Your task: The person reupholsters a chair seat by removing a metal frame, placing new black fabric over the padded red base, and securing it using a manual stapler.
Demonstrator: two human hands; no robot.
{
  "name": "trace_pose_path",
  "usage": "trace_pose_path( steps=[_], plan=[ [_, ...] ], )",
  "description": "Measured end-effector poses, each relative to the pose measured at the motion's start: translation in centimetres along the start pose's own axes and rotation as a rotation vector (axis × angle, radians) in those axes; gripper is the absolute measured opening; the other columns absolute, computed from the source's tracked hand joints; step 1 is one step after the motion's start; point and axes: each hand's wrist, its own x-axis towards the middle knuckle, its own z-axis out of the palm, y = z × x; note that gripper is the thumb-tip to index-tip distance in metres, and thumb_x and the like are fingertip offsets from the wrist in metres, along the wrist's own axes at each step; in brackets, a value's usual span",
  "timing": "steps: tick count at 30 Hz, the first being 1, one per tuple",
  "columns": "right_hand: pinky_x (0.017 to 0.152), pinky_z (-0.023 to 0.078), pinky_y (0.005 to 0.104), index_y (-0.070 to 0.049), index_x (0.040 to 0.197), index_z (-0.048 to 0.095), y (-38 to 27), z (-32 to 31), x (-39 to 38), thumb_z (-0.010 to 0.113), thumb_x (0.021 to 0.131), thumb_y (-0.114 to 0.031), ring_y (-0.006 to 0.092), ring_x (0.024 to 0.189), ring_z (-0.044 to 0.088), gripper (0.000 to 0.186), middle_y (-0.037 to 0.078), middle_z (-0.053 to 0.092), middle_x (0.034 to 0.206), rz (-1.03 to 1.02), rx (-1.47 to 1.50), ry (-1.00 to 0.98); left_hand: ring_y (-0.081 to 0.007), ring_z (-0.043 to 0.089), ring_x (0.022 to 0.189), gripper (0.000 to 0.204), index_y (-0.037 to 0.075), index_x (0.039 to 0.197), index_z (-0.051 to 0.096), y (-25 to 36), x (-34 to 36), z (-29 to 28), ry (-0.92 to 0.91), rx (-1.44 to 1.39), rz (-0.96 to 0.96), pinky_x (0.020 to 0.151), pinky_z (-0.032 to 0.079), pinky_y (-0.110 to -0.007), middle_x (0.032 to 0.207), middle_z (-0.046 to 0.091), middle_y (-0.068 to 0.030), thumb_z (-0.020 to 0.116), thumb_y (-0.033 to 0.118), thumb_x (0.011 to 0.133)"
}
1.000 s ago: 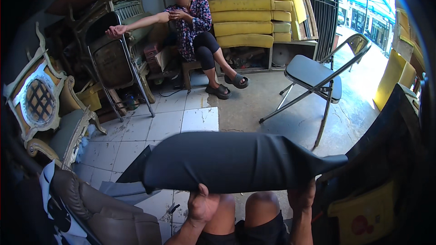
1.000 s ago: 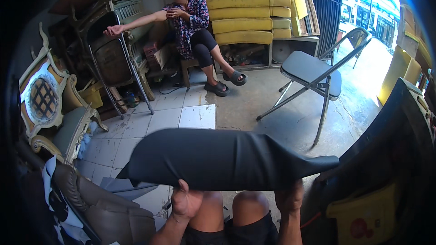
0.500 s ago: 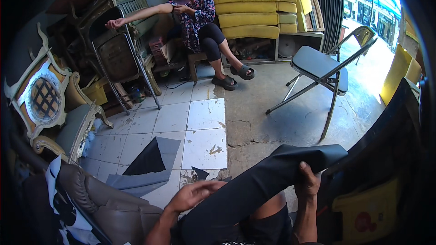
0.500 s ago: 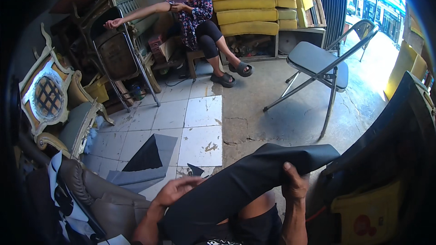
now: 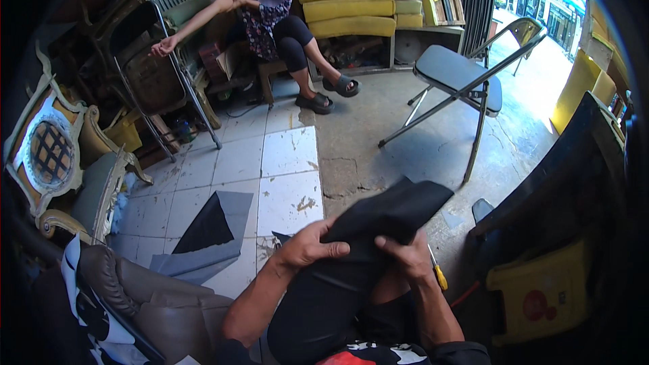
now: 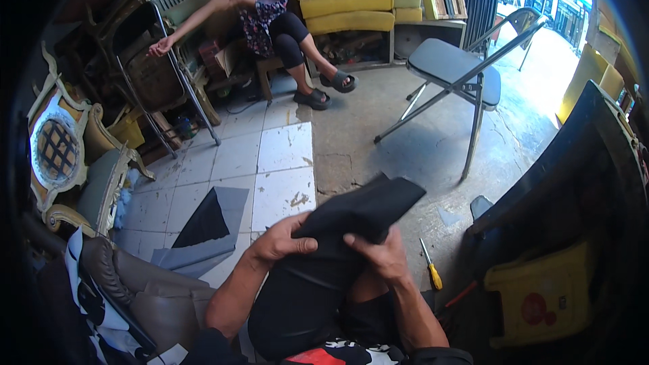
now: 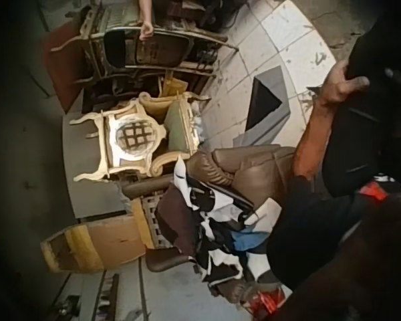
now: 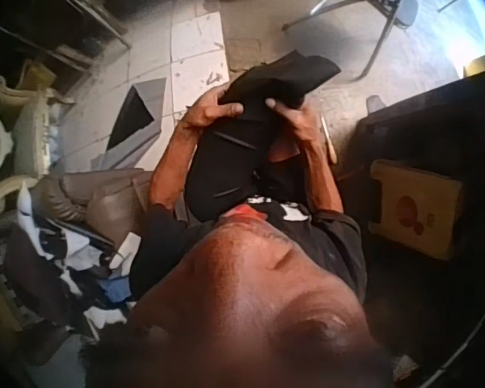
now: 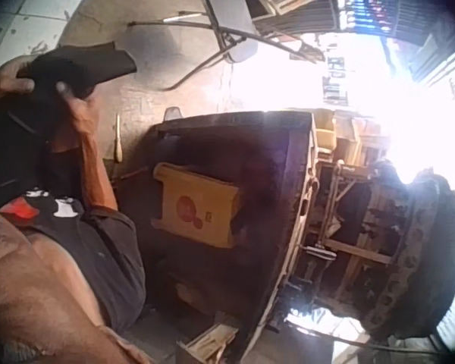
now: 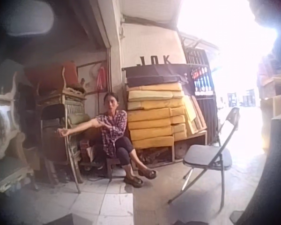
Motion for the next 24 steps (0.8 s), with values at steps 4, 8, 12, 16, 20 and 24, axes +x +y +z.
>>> trace_pose_path(
  steps=[4, 8, 12, 16, 20, 24],
  plan=[
    [0.104, 0.051, 0.0359, 0.0, 0.13, 0.065, 0.9, 0.7, 0.6, 0.087, 0.086, -0.006, 0.0185, 0.116, 0.066, 0.05, 0.008, 0.072, 0.124, -0.058, -0.009, 0.047, -0.0185, 0.061, 0.128, 0.069, -0.002, 0.15, 0.049, -0.5, -0.8, -0.2, 0.161, -0.016, 0.167, 0.112, 0.046, -0.035, 0.14, 0.064, -0.0105, 0.083, 0.008, 0.091],
    [0.105, 0.05, 0.0362, -0.001, 0.132, 0.065, 0.3, 2.1, 1.5, 0.086, 0.088, -0.006, 0.019, 0.117, 0.066, 0.049, 0.008, 0.072, 0.125, -0.067, -0.024, -0.026, -0.0179, 0.06, 0.129, 0.065, 0.0, 0.146, 0.051, 0.1, -1.9, -1.2, 0.201, -0.08, 0.251, 0.113, 0.046, -0.037, 0.138, 0.065, -0.01, 0.082, 0.0, 0.089],
    [0.107, 0.049, 0.0365, -0.002, 0.13, 0.068, 0.8, 2.5, 2.0, 0.084, 0.089, -0.005, 0.02, 0.119, 0.066, 0.044, 0.008, 0.073, 0.125, -0.075, -0.169, -0.081, -0.0184, 0.061, 0.128, 0.069, 0.0, 0.147, 0.052, 2.0, -1.9, -1.1, 0.207, 0.227, 0.301, 0.112, 0.046, -0.035, 0.138, 0.065, -0.011, 0.083, 0.0, 0.086],
    [0.101, 0.052, 0.0407, -0.002, 0.125, 0.07, 0.6, 2.8, 2.3, 0.08, 0.09, -0.004, 0.0304, 0.116, 0.068, 0.037, 0.014, 0.072, 0.123, -0.387, -0.535, -0.097, -0.0225, 0.07, 0.115, 0.061, -0.002, 0.139, 0.062, 2.4, -1.7, -0.5, 0.301, 0.486, 0.203, 0.102, 0.053, -0.034, 0.124, 0.071, -0.0113, 0.086, 0.004, 0.083],
    [0.084, 0.057, 0.0461, 0.002, 0.112, 0.071, 4.0, 1.6, 2.0, 0.073, 0.084, -0.011, 0.0402, 0.1, 0.069, 0.031, 0.022, 0.068, 0.111, -0.926, -1.066, 0.122, -0.0299, 0.074, 0.105, 0.04, -0.002, 0.122, 0.071, 2.9, -1.6, 0.7, 0.432, 0.994, 0.511, 0.09, 0.057, -0.039, 0.112, 0.074, -0.015, 0.081, -0.001, 0.083],
    [0.071, 0.056, 0.0434, 0.001, 0.103, 0.069, 3.7, 2.6, 1.4, 0.074, 0.084, -0.014, 0.0394, 0.085, 0.069, 0.025, 0.02, 0.066, 0.094, -0.776, -0.907, 0.242, -0.0389, 0.073, 0.094, 0.029, -0.003, 0.112, 0.071, 2.2, -0.9, 1.0, 0.495, 1.097, 0.563, 0.081, 0.058, -0.041, 0.1, 0.071, -0.02, 0.078, 0.001, 0.084]
  ],
)
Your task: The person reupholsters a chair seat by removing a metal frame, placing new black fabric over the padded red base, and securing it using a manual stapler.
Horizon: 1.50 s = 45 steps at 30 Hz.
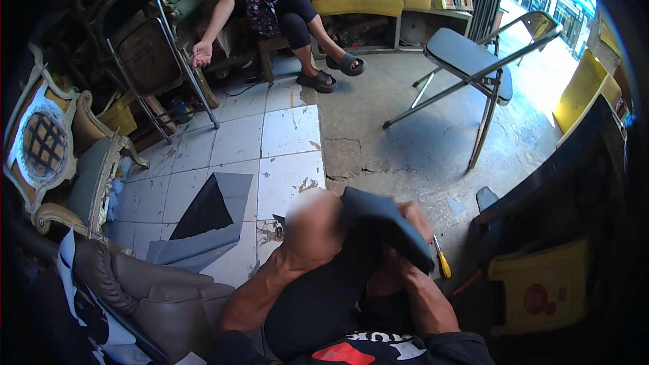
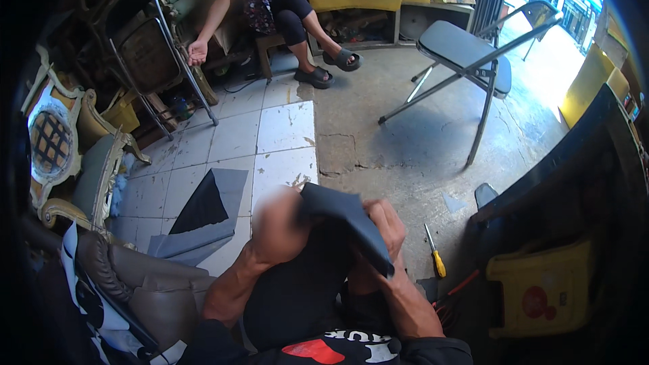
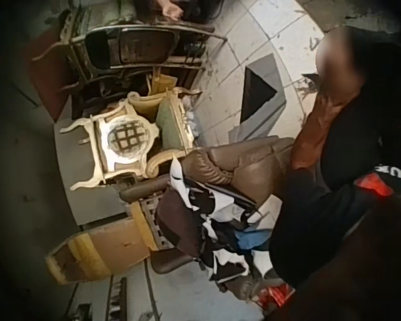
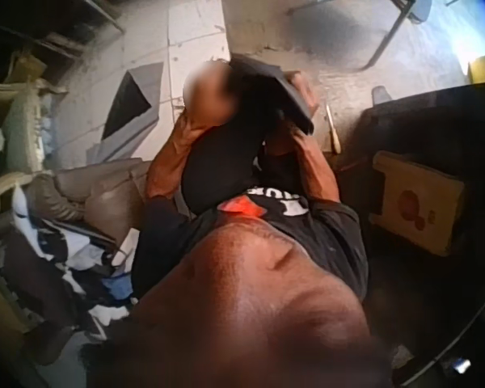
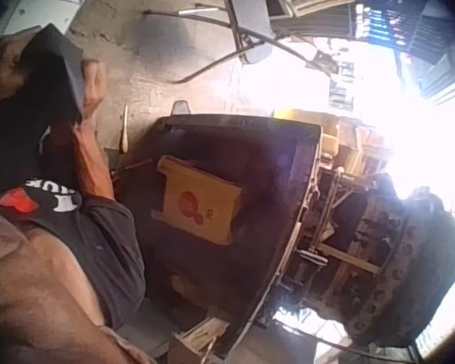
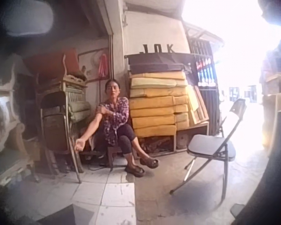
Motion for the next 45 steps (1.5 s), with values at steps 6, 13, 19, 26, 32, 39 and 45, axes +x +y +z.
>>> trace_pose_path(
  steps=[6, 13, 19, 26, 32, 39, 45],
  plan=[
    [0.068, 0.056, 0.0386, 0.001, 0.107, 0.072, -0.3, 1.3, 1.4, 0.075, 0.093, -0.009, 0.0324, 0.081, 0.074, 0.018, 0.021, 0.069, 0.087, 0.318, 0.225, 0.077, -0.0346, 0.077, 0.094, 0.031, -0.003, 0.117, 0.07, -0.5, 1.4, 0.6, 0.032, -0.176, -0.251, 0.082, 0.06, -0.039, 0.102, 0.077, -0.0229, 0.08, 0.009, 0.09],
    [0.087, 0.056, 0.0289, 0.001, 0.119, 0.076, -1.2, 0.6, 4.2, 0.078, 0.098, -0.012, 0.0123, 0.099, 0.07, 0.025, 0.005, 0.078, 0.108, 0.815, 0.724, -0.106, -0.0119, 0.068, 0.095, 0.033, -0.005, 0.124, 0.069, -2.8, 1.1, 0.8, -0.068, -0.711, -0.55, 0.087, 0.056, -0.029, 0.107, 0.076, -0.0072, 0.077, 0.018, 0.1],
    [0.084, 0.055, 0.0277, 0.001, 0.119, 0.074, 0.2, 0.9, 4.0, 0.078, 0.099, -0.015, 0.0112, 0.094, 0.069, 0.026, 0.004, 0.076, 0.108, 0.887, 0.846, -0.12, -0.013, 0.072, 0.089, 0.035, -0.006, 0.124, 0.068, -3.1, 1.0, 1.3, -0.065, -0.924, -0.685, 0.081, 0.059, -0.027, 0.104, 0.076, -0.0087, 0.074, 0.021, 0.103],
    [0.09, 0.056, 0.0318, 0.003, 0.126, 0.066, 1.5, 0.5, 3.9, 0.077, 0.098, -0.014, 0.0155, 0.098, 0.069, 0.035, 0.008, 0.074, 0.11, 1.025, 0.934, -0.163, -0.0125, 0.074, 0.079, 0.038, -0.002, 0.117, 0.074, -3.9, 0.8, 2.7, -0.106, -1.051, -0.974, 0.071, 0.059, -0.026, 0.098, 0.077, -0.0086, 0.071, 0.033, 0.104],
    [0.1, 0.053, 0.0463, 0.005, 0.145, 0.049, 0.1, -0.2, 6.5, 0.081, 0.094, -0.025, 0.0407, 0.107, 0.068, 0.067, 0.028, 0.064, 0.128, 0.178, -0.254, 0.026, -0.0119, 0.072, 0.079, 0.033, -0.001, 0.115, 0.074, -2.6, 0.1, 3.4, -0.01, -1.048, -1.015, 0.072, 0.058, -0.026, 0.096, 0.077, -0.0073, 0.07, 0.029, 0.104],
    [0.113, 0.047, 0.05, 0.0, 0.159, 0.039, -0.7, 0.1, 10.0, 0.067, 0.092, -0.072, 0.05, 0.137, 0.056, 0.103, 0.038, 0.054, 0.146, 0.487, -0.018, -0.966, -0.0137, 0.071, 0.088, 0.04, -0.002, 0.119, 0.071, -5.4, -1.3, 3.7, -0.181, -0.945, -0.914, 0.082, 0.057, -0.028, 0.1, 0.075, -0.0079, 0.072, 0.031, 0.098],
    [0.103, 0.053, 0.0483, 0.001, 0.146, 0.055, 1.1, 0.4, 7.1, 0.069, 0.096, -0.063, 0.0432, 0.117, 0.07, 0.083, 0.03, 0.071, 0.122, 0.338, -0.005, -0.418, -0.0104, 0.068, 0.098, 0.054, -0.003, 0.136, 0.061, -5.3, -0.9, 3.3, -0.035, -1.114, -0.763, 0.087, 0.055, -0.024, 0.113, 0.072, -0.0063, 0.065, 0.042, 0.108]
  ],
)
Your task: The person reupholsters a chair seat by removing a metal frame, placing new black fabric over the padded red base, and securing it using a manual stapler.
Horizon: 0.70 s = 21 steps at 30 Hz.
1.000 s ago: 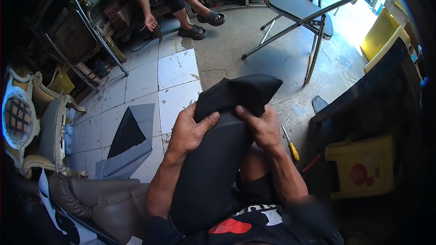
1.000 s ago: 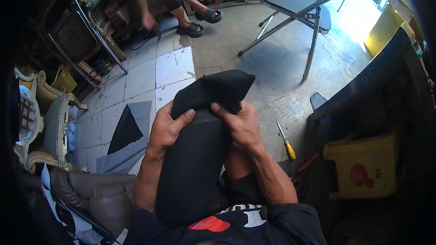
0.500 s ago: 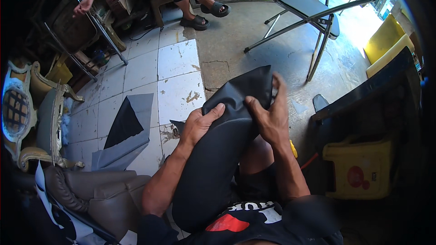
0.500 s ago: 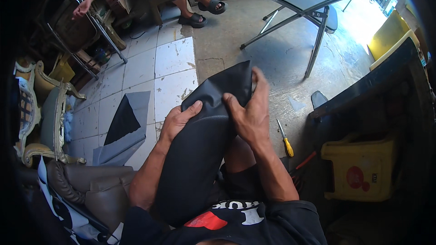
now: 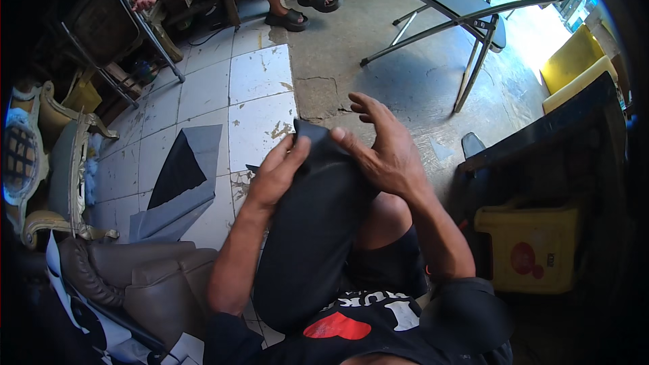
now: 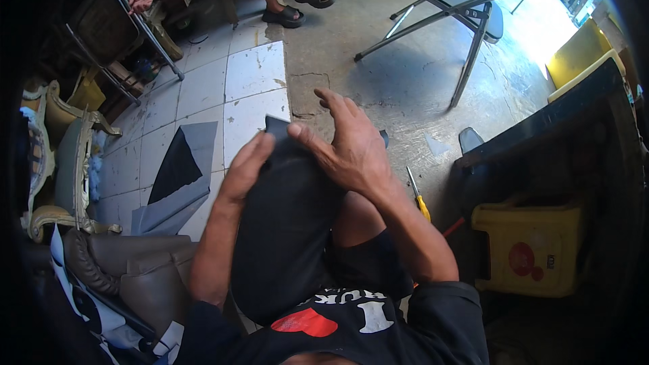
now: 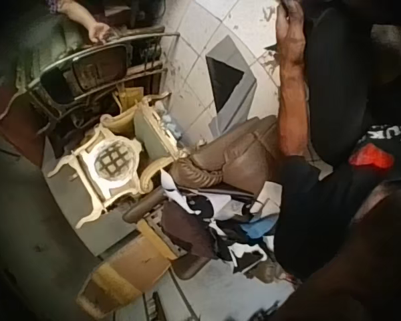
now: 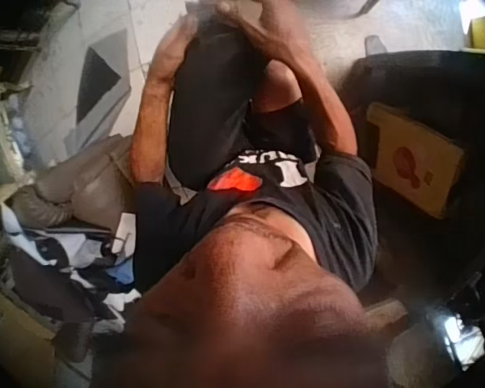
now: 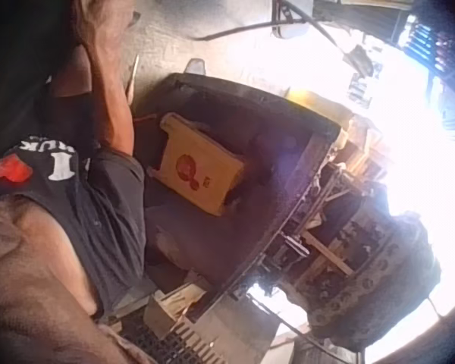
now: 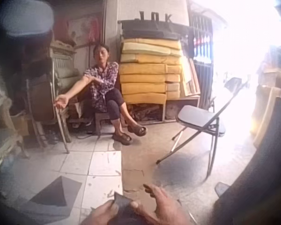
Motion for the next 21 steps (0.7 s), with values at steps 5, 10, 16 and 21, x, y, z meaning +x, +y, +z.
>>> trace_pose_path(
  steps=[5, 10, 16, 21],
  plan=[
    [0.094, 0.056, 0.0358, 0.003, 0.133, 0.062, -0.6, 1.2, 1.5, 0.071, 0.103, -0.039, 0.0234, 0.115, 0.069, 0.051, 0.019, 0.07, 0.122, 0.085, 0.444, 0.294, -0.0121, 0.069, 0.1, 0.06, -0.004, 0.142, 0.058, 2.8, -2.1, -0.5, -0.123, 0.496, 0.19, 0.092, 0.053, -0.023, 0.113, 0.073, -0.0067, 0.07, 0.041, 0.105],
    [0.095, 0.057, 0.0404, -0.002, 0.154, 0.04, -0.9, 1.0, -0.1, 0.077, 0.099, -0.04, 0.0275, 0.123, 0.063, 0.077, 0.019, 0.058, 0.139, 0.181, 0.666, 0.124, -0.0278, 0.073, 0.111, 0.05, -0.007, 0.139, 0.058, 4.0, -2.4, -6.5, 0.299, -0.06, 0.443, 0.096, 0.061, -0.038, 0.13, 0.07, -0.0196, 0.059, 0.034, 0.11],
    [0.095, 0.055, 0.0448, -0.01, 0.147, 0.057, -3.7, 0.0, -4.7, 0.063, 0.103, -0.053, 0.0429, 0.104, 0.073, 0.061, 0.025, 0.075, 0.105, 0.269, 0.113, -0.625, -0.0273, 0.072, 0.111, 0.057, -0.008, 0.135, 0.058, 1.0, -6.0, -6.3, 0.744, -0.089, 0.594, 0.096, 0.059, -0.04, 0.129, 0.069, -0.0181, 0.055, 0.043, 0.111],
    [0.09, 0.055, 0.0534, -0.007, 0.144, 0.059, -1.8, -0.8, -4.9, 0.063, 0.104, -0.049, 0.0482, 0.105, 0.071, 0.058, 0.028, 0.075, 0.108, 0.169, 0.232, -0.588, -0.0241, 0.061, 0.127, 0.058, -0.005, 0.144, 0.051, -0.9, -8.9, -7.3, 0.913, -0.019, 0.552, 0.11, 0.048, -0.041, 0.141, 0.061, -0.017, 0.06, 0.041, 0.11]
  ],
)
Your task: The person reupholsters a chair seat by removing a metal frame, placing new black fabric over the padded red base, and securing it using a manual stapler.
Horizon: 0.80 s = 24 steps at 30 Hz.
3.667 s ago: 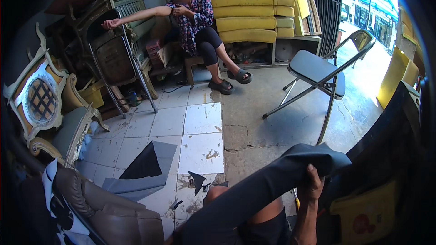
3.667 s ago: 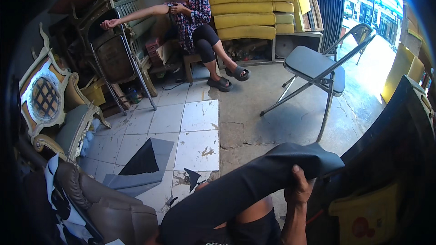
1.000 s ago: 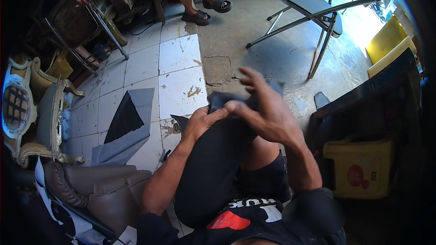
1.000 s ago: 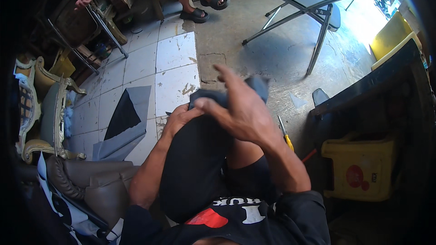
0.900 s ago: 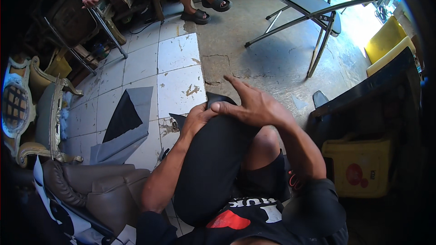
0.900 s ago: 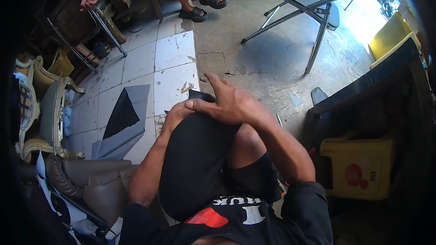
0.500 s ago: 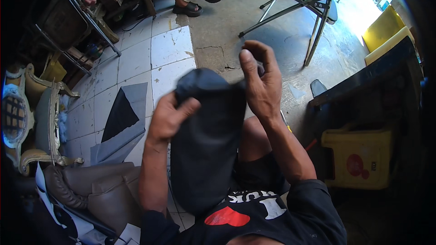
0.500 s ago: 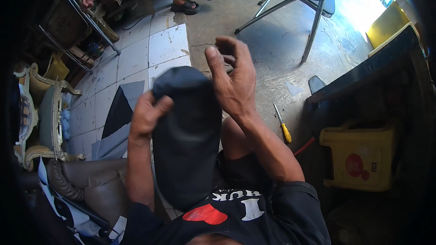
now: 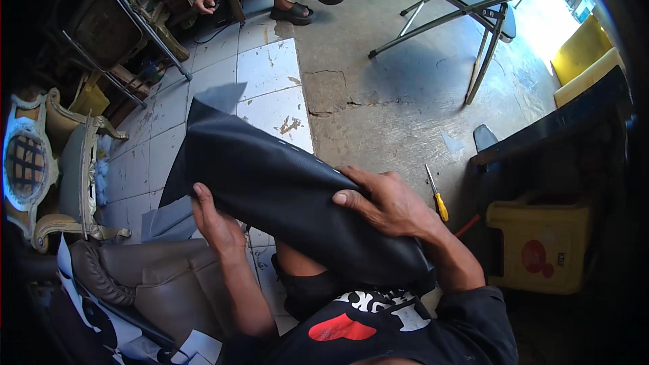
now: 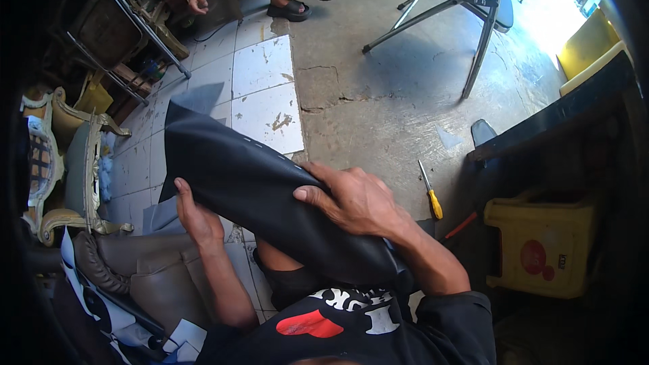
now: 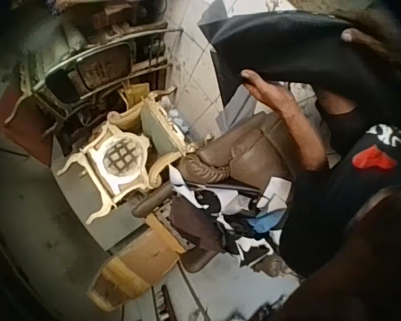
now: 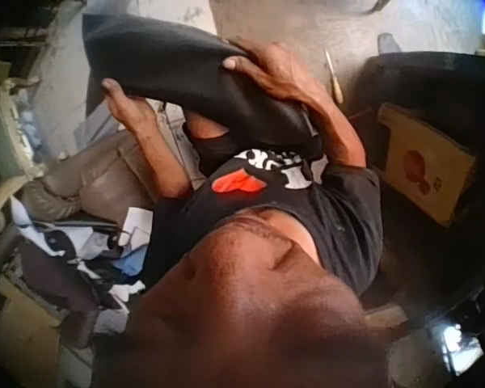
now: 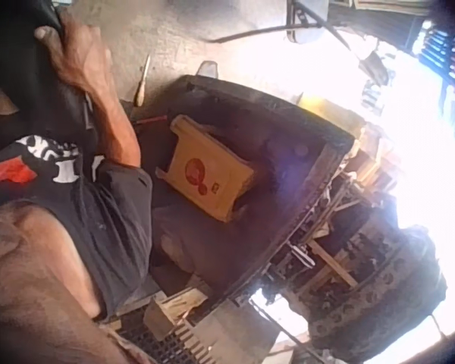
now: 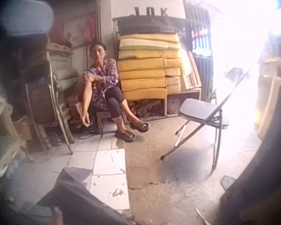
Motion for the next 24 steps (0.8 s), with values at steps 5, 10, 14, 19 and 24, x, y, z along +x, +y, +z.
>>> trace_pose_path(
  steps=[5, 10, 14, 19, 24],
  plan=[
    [0.084, 0.057, 0.052, -0.005, 0.137, 0.062, -2.1, -3.6, -0.1, 0.067, 0.102, -0.044, 0.0481, 0.097, 0.072, 0.052, 0.026, 0.074, 0.105, -0.27, -0.174, 0.024, -0.0313, 0.049, 0.142, 0.065, -0.003, 0.153, 0.043, 3.7, -1.2, 1.2, 0.42, 0.639, 0.783, 0.12, 0.034, -0.054, 0.146, 0.055, -0.0214, 0.066, 0.037, 0.106],
    [0.08, 0.057, 0.0514, -0.006, 0.131, 0.064, -3.2, -5.5, -0.2, 0.07, 0.099, -0.041, 0.0456, 0.091, 0.072, 0.047, 0.023, 0.072, 0.099, -0.372, -0.357, 0.006, -0.0361, 0.051, 0.141, 0.05, 0.002, 0.138, 0.064, 12.2, -5.5, 4.1, -0.29, 1.206, 1.213, 0.121, 0.031, -0.06, 0.144, 0.057, -0.0219, 0.07, 0.036, 0.102],
    [0.078, 0.058, 0.0498, -0.007, 0.129, 0.065, -3.0, -5.9, -0.2, 0.072, 0.098, -0.04, 0.0424, 0.091, 0.072, 0.046, 0.019, 0.071, 0.098, -0.43, -0.426, 0.081, -0.035, 0.06, 0.119, 0.051, 0.007, 0.124, 0.075, 11.5, -5.5, 8.6, -0.666, 1.266, 1.082, 0.109, 0.041, -0.052, 0.117, 0.066, -0.0121, 0.084, 0.036, 0.083],
    [0.074, 0.057, 0.0478, -0.008, 0.123, 0.067, -4.4, -5.3, 0.0, 0.074, 0.096, -0.033, 0.038, 0.089, 0.071, 0.038, 0.014, 0.068, 0.094, -0.509, -0.421, 0.217, -0.0317, 0.058, 0.094, 0.046, 0.008, 0.115, 0.076, 11.3, -4.5, 9.4, -0.665, 1.195, 1.045, 0.087, 0.044, -0.045, 0.103, 0.061, -0.0121, 0.09, 0.016, 0.072],
    [0.07, 0.057, 0.0473, -0.007, 0.114, 0.068, -5.9, -5.0, 0.5, 0.074, 0.094, -0.025, 0.0358, 0.085, 0.07, 0.027, 0.012, 0.065, 0.089, -0.547, -0.459, 0.191, -0.0313, 0.059, 0.092, 0.035, 0.007, 0.103, 0.075, 11.7, -4.7, 9.5, -0.651, 1.167, 0.962, 0.085, 0.044, -0.043, 0.098, 0.062, -0.0101, 0.09, 0.015, 0.072]
  ],
)
